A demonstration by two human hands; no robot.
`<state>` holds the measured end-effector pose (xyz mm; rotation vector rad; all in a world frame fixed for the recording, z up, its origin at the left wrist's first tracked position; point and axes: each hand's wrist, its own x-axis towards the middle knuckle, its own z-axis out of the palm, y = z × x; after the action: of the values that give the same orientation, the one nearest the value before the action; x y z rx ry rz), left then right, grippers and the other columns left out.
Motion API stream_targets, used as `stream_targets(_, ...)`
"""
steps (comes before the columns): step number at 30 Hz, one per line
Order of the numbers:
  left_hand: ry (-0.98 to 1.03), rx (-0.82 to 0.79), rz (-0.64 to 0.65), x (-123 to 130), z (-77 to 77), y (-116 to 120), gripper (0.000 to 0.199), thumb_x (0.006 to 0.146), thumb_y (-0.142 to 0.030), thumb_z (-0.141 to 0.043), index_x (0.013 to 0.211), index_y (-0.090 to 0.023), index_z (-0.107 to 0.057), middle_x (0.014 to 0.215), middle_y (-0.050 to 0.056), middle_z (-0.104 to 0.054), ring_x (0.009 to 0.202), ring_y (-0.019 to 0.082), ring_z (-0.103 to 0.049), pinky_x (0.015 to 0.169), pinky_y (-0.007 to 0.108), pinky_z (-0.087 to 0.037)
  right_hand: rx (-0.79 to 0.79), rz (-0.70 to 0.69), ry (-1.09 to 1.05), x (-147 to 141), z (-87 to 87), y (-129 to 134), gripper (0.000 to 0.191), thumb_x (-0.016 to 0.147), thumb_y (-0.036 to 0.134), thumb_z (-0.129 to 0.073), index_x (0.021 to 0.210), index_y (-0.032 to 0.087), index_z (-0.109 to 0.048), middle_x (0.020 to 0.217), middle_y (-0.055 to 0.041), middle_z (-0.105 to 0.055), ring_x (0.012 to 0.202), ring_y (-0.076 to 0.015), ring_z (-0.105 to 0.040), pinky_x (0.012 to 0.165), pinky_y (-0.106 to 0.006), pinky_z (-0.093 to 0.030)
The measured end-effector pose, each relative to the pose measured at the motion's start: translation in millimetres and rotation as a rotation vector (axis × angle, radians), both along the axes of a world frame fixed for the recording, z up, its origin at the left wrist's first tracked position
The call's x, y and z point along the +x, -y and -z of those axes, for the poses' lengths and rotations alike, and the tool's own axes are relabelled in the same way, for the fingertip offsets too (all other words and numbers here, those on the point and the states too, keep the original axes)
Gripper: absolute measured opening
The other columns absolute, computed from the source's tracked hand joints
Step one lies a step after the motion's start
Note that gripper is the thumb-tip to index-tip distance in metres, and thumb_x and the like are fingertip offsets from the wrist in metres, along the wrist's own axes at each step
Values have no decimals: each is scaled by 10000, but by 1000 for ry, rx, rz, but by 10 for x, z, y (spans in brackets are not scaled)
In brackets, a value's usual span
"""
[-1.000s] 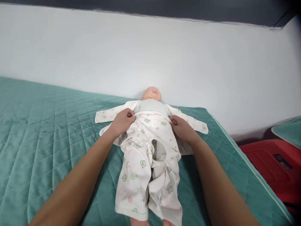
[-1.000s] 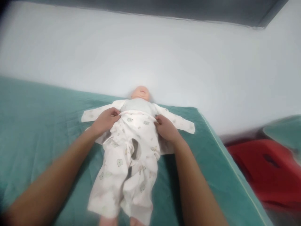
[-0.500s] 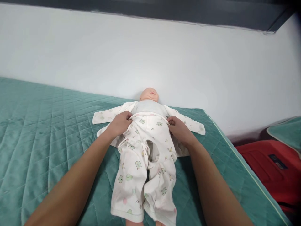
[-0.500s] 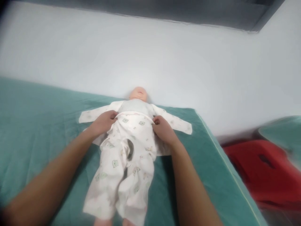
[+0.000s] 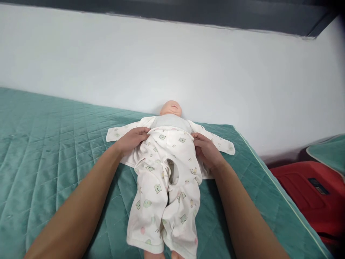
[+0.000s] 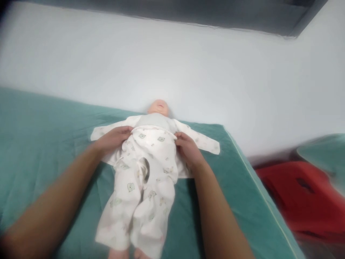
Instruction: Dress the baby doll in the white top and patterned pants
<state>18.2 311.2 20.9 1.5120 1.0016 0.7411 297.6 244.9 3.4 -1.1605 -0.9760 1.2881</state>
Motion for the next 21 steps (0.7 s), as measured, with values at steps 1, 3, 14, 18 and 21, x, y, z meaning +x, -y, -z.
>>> stream_targets(1, -17, 14, 19, -19, -17, 2, 220, 758, -393, -647, 840, -189, -653, 810, 10, -670, 762, 162, -597, 678, 265, -483, 2, -10, -10, 11, 1, -3, 192, 643, 137, -666, 807, 230, -630, 699, 39, -610, 647, -138, -540, 603, -269, -408)
stream_targets(3, -39, 24, 38, -44, -39, 8, 245, 759, -428, -662, 818, -191, -648, 795, 17, -669, 773, 174, -602, 695, 284, -496, 6, -26, -28, 30, 0, -6, 190, 658, 148, -693, 824, 228, -647, 728, 32, -631, 676, -141, -562, 634, -270, -428)
stream_targets(14, -42, 38, 153, -78, -55, 15, 175, 720, -258, -630, 884, -198, -620, 919, 10, -673, 840, 166, -609, 688, 253, -475, 33, -17, 40, 65, 1, 5, 197, 697, 253, -794, 865, 217, -699, 770, 12, -684, 699, -136, -604, 677, -278, -480)
stream_targets(18, -33, -4, 109, -68, -45, 10, 157, 722, -244, -592, 868, -188, -613, 879, 10, -671, 777, 155, -602, 660, 255, -460, 32, -36, 83, 72, -21, 16, 215, 697, 238, -790, 882, 214, -684, 796, 4, -696, 712, -135, -617, 668, -267, -480)
stream_targets(21, -36, -5, 107, -64, -42, 9, 155, 716, -234, -588, 861, -184, -607, 879, 10, -670, 794, 165, -609, 682, 267, -466, 25, -76, 91, 78, -45, 22, 278, 665, 212, -802, 904, 213, -659, 848, -4, -704, 748, -146, -631, 671, -266, -488)
